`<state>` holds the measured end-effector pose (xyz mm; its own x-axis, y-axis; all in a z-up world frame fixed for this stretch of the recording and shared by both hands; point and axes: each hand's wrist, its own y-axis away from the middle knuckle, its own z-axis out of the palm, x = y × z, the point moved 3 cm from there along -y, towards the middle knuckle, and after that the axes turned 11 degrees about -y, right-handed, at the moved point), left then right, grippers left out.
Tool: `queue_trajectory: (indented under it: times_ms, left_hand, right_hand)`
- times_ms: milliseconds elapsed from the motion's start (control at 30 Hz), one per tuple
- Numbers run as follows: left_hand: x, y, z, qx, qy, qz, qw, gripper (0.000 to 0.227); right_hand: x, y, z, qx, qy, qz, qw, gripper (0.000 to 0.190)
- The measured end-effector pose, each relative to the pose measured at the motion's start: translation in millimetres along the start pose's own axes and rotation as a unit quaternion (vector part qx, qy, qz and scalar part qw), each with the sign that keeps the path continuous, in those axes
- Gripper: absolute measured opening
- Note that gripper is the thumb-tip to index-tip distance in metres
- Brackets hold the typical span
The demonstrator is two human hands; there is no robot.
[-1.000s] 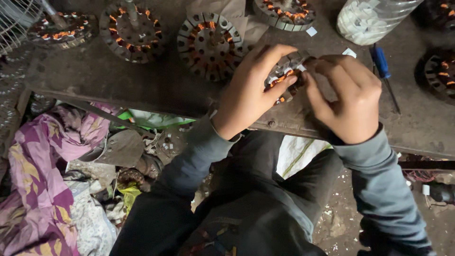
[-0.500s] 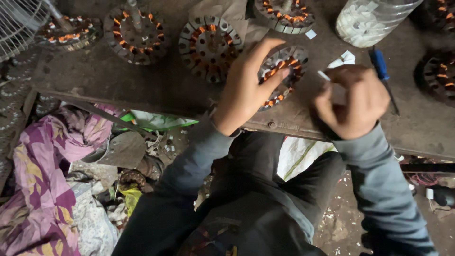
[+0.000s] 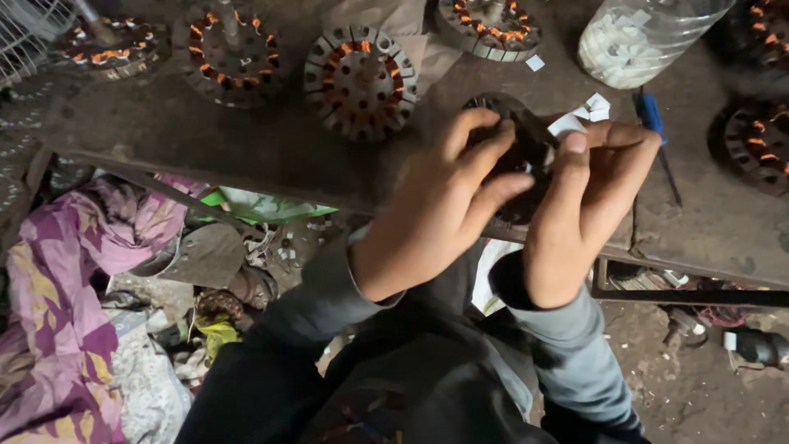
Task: The person inserts small white insulating pieces into the slots of a circular stator core with copper windings. They use a screwdriver to push the pieces into place and adjust the windings, repeating the process for multiple slots.
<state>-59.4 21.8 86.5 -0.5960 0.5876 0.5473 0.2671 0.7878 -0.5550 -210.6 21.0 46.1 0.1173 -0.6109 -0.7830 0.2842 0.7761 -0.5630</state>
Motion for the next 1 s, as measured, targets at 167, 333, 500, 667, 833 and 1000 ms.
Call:
queue_trajectory:
  times_ms: [167, 333, 500, 667, 833, 1000]
  left_hand:
    - [-19.5, -14.8, -5.0, 0.100, -0.066, 0.116, 0.986, 0.027]
    - [-36.0, -7.8, 38.8, 0.105, 0.107, 0.064, 0.987, 0.040]
    - [-40.8, -1.6, 70.7, 0.195, 0.079, 0.039, 0.977, 0.043]
    - [-32.5, 5.5, 79.9, 0.224, 0.116, 0.025, 0.967, 0.041]
    - [-25.7, 8.2, 82.5, 0.228, 0.054, 0.059, 0.970, 0.038]
    - [-24.6, 7.9, 85.1, 0.209, 0.060, 0.036, 0.975, 0.032]
  right_hand:
    - [20.9, -7.8, -3.4, 0.068, 0.035, -0.088, 0.993, 0.015]
    - [28.5, -22.3, -26.8, 0.038, -0.027, -0.086, 0.995, 0.018]
    - [26.9, -14.0, -34.4, 0.040, -0.023, -0.114, 0.992, 0.014]
    - [24.5, -6.7, -42.3, 0.053, -0.057, -0.130, 0.988, 0.022]
    - [27.9, 4.7, -58.2, 0.056, -0.062, -0.100, 0.991, 0.022]
    - [15.3, 4.0, -73.4, 0.035, 0.092, -0.142, 0.985, 0.018]
